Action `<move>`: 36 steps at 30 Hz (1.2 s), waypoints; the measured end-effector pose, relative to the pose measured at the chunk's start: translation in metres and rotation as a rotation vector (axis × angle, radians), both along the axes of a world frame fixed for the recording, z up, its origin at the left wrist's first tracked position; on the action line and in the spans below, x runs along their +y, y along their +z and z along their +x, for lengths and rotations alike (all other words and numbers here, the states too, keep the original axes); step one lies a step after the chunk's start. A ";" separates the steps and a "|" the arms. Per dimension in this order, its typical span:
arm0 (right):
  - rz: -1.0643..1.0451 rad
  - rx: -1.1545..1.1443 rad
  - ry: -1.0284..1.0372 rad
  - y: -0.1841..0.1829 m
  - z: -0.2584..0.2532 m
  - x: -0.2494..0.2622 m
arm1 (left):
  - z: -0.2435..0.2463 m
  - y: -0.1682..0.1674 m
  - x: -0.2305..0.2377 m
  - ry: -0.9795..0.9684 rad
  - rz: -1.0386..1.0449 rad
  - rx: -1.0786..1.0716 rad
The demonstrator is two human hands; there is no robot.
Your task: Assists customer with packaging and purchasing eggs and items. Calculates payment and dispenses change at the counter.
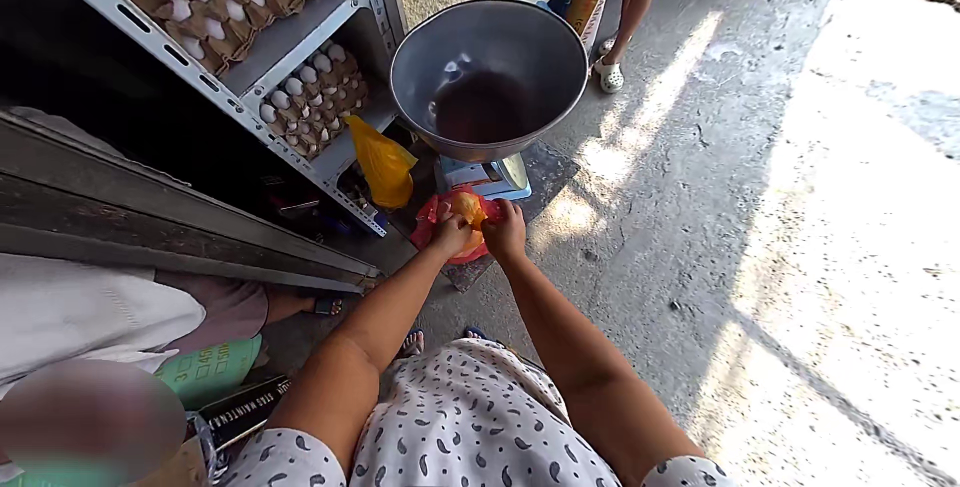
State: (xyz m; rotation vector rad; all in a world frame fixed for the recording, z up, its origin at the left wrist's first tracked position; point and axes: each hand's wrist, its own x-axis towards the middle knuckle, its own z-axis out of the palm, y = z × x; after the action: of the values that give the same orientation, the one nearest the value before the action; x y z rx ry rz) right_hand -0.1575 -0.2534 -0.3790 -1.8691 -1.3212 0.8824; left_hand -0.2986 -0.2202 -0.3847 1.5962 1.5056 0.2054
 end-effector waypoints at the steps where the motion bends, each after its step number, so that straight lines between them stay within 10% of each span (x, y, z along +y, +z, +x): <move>1: 0.046 -0.040 0.083 -0.003 0.000 0.000 | -0.002 0.002 0.001 -0.037 0.019 0.022; 16: 0.281 -0.535 0.710 -0.004 0.011 0.030 | -0.036 -0.009 0.025 0.218 -0.095 -0.105; 25: 0.105 -0.400 0.277 0.001 -0.014 0.038 | -0.073 -0.026 0.016 0.324 -0.203 -0.491; 36: 0.041 -0.857 1.094 0.033 -0.001 0.055 | -0.081 -0.009 0.009 0.106 -0.124 -0.251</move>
State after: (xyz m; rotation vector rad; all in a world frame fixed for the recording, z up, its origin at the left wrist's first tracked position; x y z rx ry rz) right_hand -0.1580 -0.1984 -0.3455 -1.4172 -2.9867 0.4609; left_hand -0.3796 -0.2110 -0.3938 1.3404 1.3805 0.3516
